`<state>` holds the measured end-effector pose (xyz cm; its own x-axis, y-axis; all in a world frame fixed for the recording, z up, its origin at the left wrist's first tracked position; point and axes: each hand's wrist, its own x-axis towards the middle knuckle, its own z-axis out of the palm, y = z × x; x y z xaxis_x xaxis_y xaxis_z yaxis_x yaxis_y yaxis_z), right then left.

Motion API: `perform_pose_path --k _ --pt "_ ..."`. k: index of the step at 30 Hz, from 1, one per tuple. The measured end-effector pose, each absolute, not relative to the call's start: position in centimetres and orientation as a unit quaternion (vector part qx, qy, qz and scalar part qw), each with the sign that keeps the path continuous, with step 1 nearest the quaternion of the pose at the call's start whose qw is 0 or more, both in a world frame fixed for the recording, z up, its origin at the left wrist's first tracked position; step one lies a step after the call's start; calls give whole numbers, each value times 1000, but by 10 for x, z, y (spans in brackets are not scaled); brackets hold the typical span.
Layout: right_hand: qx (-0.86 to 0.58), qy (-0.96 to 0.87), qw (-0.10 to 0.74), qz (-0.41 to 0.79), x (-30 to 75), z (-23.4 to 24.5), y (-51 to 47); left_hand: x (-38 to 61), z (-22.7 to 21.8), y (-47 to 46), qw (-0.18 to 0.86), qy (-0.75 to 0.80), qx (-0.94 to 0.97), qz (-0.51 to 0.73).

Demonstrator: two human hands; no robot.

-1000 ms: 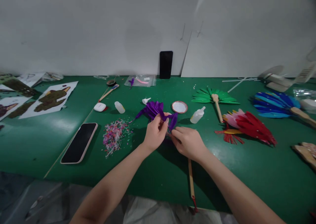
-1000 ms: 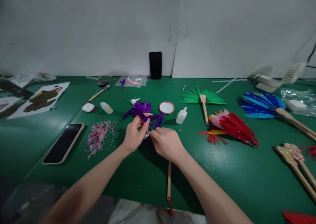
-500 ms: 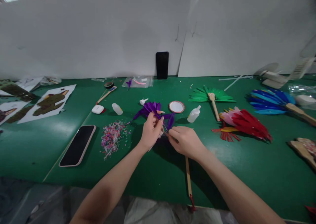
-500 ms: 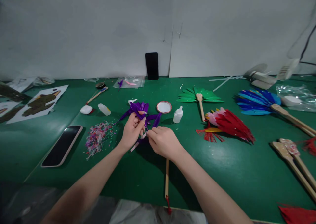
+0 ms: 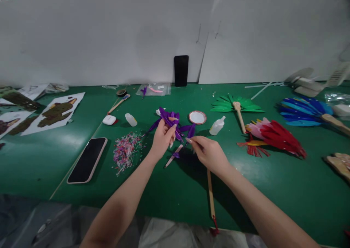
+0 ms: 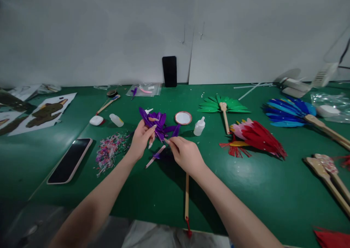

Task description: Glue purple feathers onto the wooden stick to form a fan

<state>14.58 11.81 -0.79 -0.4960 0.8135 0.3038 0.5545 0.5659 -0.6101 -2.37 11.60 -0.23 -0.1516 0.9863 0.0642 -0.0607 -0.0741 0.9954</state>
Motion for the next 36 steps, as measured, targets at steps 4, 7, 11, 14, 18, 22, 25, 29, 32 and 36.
perform_pose_path --k 4,7,11,14,18,22,25,29,32,36 --pt "-431 -799 304 289 145 -5 119 -21 -1 113 498 482 473 544" --pt "-441 -747 326 375 145 -6 120 -21 2 111 510 473 486 528" --pt "-432 -693 351 458 144 -9 122 -18 2 109 523 472 496 506" --pt "-417 -674 342 505 142 -8 123 -15 0 108 527 475 494 502" --pt "-415 -654 344 531 140 -7 123 -11 -1 108 526 479 491 503" --pt "-413 -631 337 563 139 -8 122 -11 -2 108 536 473 485 504" --pt "-409 -630 335 569 140 -8 122 -11 -4 108 544 465 484 505" --pt "-395 -649 324 564 142 -7 123 -11 -6 107 549 459 488 500" --pt "-394 -690 326 512 143 -7 122 -11 -5 107 550 461 487 498" --pt "-396 -753 324 414 144 -5 121 -10 -5 106 553 459 485 499"
